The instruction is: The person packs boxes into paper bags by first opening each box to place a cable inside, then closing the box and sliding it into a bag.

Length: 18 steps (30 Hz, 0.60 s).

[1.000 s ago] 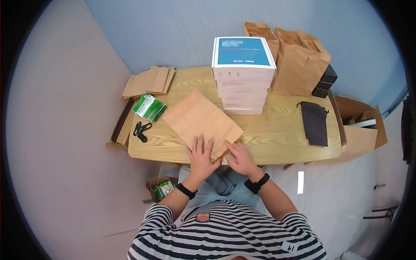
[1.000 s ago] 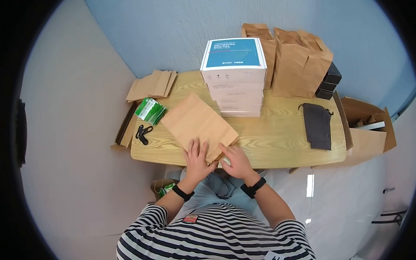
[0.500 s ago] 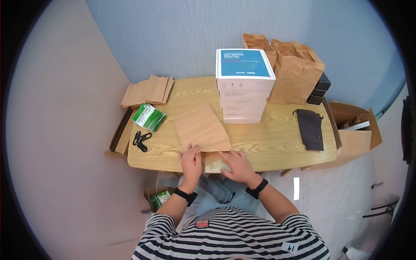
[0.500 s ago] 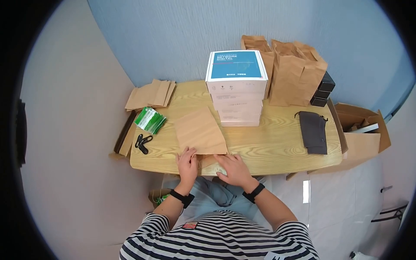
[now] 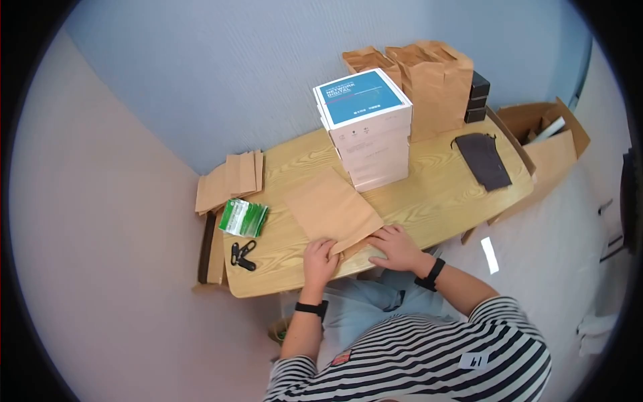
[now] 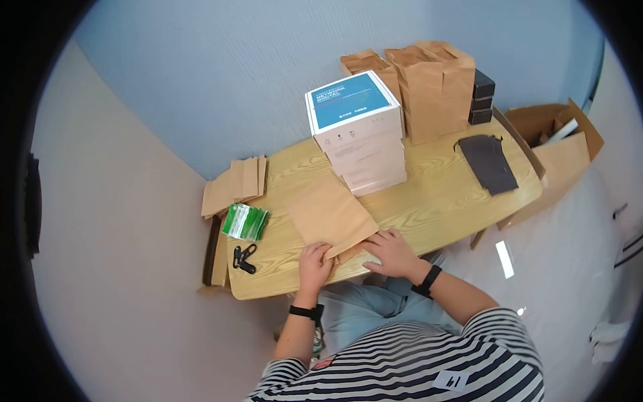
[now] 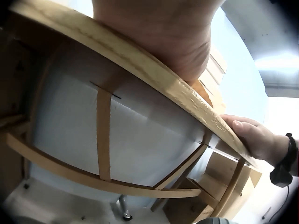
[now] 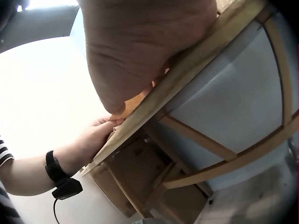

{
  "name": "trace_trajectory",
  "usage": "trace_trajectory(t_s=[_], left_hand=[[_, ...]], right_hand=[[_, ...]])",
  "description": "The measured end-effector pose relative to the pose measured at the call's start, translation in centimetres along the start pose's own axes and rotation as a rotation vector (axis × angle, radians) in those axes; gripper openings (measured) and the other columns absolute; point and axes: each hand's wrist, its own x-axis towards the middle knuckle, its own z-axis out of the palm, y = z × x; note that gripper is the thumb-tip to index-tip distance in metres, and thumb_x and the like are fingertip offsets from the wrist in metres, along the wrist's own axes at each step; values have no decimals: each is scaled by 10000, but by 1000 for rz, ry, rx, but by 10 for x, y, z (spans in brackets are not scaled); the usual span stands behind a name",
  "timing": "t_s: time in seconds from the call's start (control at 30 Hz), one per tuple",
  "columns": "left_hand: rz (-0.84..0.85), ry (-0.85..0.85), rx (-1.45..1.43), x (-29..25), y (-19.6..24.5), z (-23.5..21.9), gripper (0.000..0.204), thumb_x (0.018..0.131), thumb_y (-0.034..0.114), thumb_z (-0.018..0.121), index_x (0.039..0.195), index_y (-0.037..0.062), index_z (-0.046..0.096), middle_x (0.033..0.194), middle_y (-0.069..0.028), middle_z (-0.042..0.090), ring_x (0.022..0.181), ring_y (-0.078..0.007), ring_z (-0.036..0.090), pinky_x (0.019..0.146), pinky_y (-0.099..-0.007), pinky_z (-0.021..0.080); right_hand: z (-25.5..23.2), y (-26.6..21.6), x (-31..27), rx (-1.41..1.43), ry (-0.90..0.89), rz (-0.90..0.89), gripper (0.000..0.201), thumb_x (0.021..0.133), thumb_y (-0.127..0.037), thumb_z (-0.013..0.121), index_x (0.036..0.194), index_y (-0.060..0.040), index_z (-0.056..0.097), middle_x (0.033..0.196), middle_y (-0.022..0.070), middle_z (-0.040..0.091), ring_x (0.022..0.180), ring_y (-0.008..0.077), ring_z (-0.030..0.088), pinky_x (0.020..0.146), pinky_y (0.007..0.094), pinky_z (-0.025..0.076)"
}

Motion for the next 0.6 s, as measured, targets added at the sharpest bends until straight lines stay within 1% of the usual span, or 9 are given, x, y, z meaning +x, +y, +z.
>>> trace_trajectory(t_s=[0.03,0.1,0.17,0.2,0.27,0.4,0.47,0.6], left_hand=[[16,-21,3,-1,1,0,308,738,129,734,1037,57,753,1080,-129,719,1039,-352,647,924,-453,518],[-20,9,-44,1,3,-1,286,757,125,723,1031,55,770,1080,-123,726,1033,-346,649,921,-448,516],[-7,1,-53,0,-1,0,274,766,126,719,1023,53,777,1083,-120,729,1031,-345,650,920,-446,516],[-7,7,-59,-1,-2,1,262,774,126,715,1016,52,784,1086,-118,731,1028,-343,651,918,-443,515],[-13,5,-63,-2,-4,3,260,776,128,714,1014,51,785,1088,-118,732,1026,-342,651,918,-443,515],[-27,24,-65,-1,-2,3,252,778,130,715,1007,50,785,1091,-117,733,1024,-343,652,918,-443,515],[-37,27,-66,-1,0,2,251,777,128,715,1005,50,783,1093,-117,733,1025,-343,651,918,-443,515],[-46,32,-65,-1,0,1,254,767,129,722,1001,47,777,1092,-115,732,1026,-344,648,917,-442,514]], right_hand=[[1,-6,0,-27,36,19,547,865,-467,698,1298,-134,665,1333,100,599,1266,289,518,1069,475,363],[5,-16,1,-58,81,52,520,868,-468,697,1279,-150,680,1309,99,599,1258,294,516,1068,482,362],[11,-25,3,-138,141,72,483,875,-474,691,1254,-175,700,1277,97,596,1245,307,510,1075,505,354],[13,-28,4,-142,143,81,483,875,-474,691,1254,-175,700,1277,97,596,1245,307,510,1075,505,354],[18,-32,6,-173,174,135,464,885,-482,682,1242,-186,708,1312,98,590,1278,325,497,1110,535,329],[20,-34,7,-237,136,140,468,892,-485,675,1246,-179,701,1355,94,584,1326,322,480,1149,558,296],[23,-31,7,-189,78,158,473,899,-480,670,1259,-173,688,1390,88,577,1365,307,465,1166,566,278],[22,-33,8,-205,113,145,480,901,-478,667,1269,-170,676,1386,83,584,1362,290,473,1164,568,280]])
